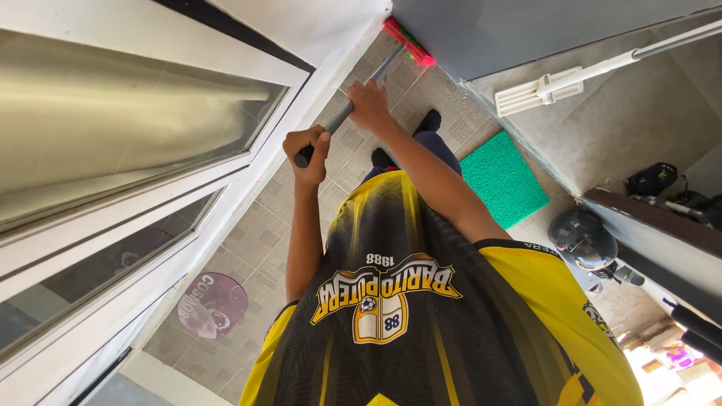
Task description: The person is sweeping the tiled floor with a red and green broom.
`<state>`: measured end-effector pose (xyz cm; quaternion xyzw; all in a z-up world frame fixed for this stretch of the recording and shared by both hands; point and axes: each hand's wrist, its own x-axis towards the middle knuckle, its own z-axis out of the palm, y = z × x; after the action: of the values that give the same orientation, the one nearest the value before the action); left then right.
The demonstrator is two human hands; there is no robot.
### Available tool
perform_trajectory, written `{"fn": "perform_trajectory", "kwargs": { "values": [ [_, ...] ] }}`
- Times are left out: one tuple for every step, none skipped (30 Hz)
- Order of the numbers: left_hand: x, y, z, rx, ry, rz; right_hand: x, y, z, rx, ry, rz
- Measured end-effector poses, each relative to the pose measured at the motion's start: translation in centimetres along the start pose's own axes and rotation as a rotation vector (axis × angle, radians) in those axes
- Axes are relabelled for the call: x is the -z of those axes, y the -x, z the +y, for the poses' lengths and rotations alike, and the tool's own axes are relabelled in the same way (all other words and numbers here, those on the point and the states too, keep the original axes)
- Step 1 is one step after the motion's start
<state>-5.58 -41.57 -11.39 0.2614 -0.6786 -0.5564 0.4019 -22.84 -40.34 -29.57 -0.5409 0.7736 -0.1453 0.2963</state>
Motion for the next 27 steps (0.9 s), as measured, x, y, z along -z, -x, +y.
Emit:
{"fn": "perform_trajectory", "kwargs": {
  "values": [
    [0.1, -0.2, 0.0, 0.002, -0.001, 0.005, 0.2, 0.0, -0.3, 0.003, 0.001, -0.004],
    [0.3, -0.4, 0.1, 0.022, 0.013, 0.014, 0.4, 0.1, -0.5, 0.004, -0.007, 0.027],
    [0.4, -0.7, 0.1, 0.038, 0.028, 0.02, 0.6, 0.1, -0.7, 0.004, -0.016, 0.063],
    [0.5, -0.6, 0.0, 0.034, 0.027, 0.021, 0.1, 0.1, -0.7, 0.007, -0.015, 0.066],
    [0.5, -0.8, -0.1, 0.058, 0.04, 0.023, 0.0, -0.1, -0.6, -0.017, 0.004, 0.028],
    [0.5, -1.0, -0.2, 0.082, 0.052, 0.024, -0.2, -0.4, -0.4, -0.042, 0.022, -0.009],
    [0.2, -1.1, -0.2, 0.082, 0.053, 0.025, -0.1, 0.0, -0.2, -0.041, 0.023, -0.009],
    [-0.1, -1.1, -0.3, 0.064, 0.055, -0.007, 0.0, 0.3, 0.0, -0.047, 0.014, -0.002],
    [-0.3, -1.5, -0.4, 0.044, 0.056, -0.038, 0.2, 0.3, 0.1, -0.05, 0.005, 0.006],
    [-0.3, -1.4, -0.5, 0.041, 0.055, -0.037, 0.3, 0.4, 0.3, -0.047, 0.006, 0.008],
    [-0.4, -1.2, -0.7, 0.046, 0.06, -0.064, 0.3, 0.6, 0.4, -0.044, 0.005, 0.009],
    [-0.5, -1.0, -0.8, 0.051, 0.066, -0.091, 0.4, 0.8, 0.6, -0.041, 0.003, 0.01],
    [-0.6, -0.8, -0.5, 0.049, 0.066, -0.094, 0.5, 1.1, 0.5, -0.042, 0.003, 0.013],
    [-0.7, -0.6, -0.1, 0.056, 0.088, -0.106, 0.7, 1.4, 0.4, -0.031, 0.005, 0.014],
    [-0.9, -0.5, 0.2, 0.061, 0.111, -0.121, 0.9, 1.7, 0.4, -0.021, 0.008, 0.019],
    [-0.9, 0.2, 0.3, 0.057, 0.113, -0.126, 1.3, 2.0, 0.3, -0.024, 0.009, 0.025],
    [-0.9, 0.8, 0.5, 0.065, 0.094, -0.104, 1.7, 2.2, 0.0, -0.014, 0.044, -0.013],
    [-0.8, 1.4, 0.7, 0.072, 0.074, -0.082, 2.2, 2.5, -0.2, -0.005, 0.079, -0.051],
    [-0.9, 1.5, 1.7, 0.065, 0.077, -0.088, 2.1, 2.7, -0.3, -0.009, 0.08, -0.041],
    [-0.9, 1.5, 2.7, -0.014, 0.102, -0.1, 2.0, 3.0, -0.5, 0.012, 0.091, -0.033],
    [-1.1, 1.5, 3.7, -0.093, 0.128, -0.11, 2.1, 3.2, -0.4, 0.033, 0.103, -0.026],
    [-1.2, 1.0, 3.0, -0.099, 0.132, -0.115, 2.0, 2.5, 0.0, 0.029, 0.106, -0.018],
    [-1.2, 1.0, 2.5, -0.095, 0.14, -0.13, 1.5, 2.3, 0.3, 0.035, 0.09, 0.012],
    [-1.1, 1.0, 1.9, -0.092, 0.148, -0.145, 1.0, 2.1, 0.6, 0.041, 0.075, 0.043],
    [-1.0, 0.5, 1.0, -0.085, 0.154, -0.144, 0.4, 1.3, 0.7, 0.035, 0.078, 0.036],
    [-0.9, 0.0, 0.1, -0.053, 0.125, -0.065, -0.1, 0.4, 0.8, 0.034, 0.06, 0.112],
    [-1.4, -0.6, -1.0, -0.025, 0.103, 0.011, -0.3, -0.4, 1.5, 0.027, 0.05, 0.193]
  ]
}}
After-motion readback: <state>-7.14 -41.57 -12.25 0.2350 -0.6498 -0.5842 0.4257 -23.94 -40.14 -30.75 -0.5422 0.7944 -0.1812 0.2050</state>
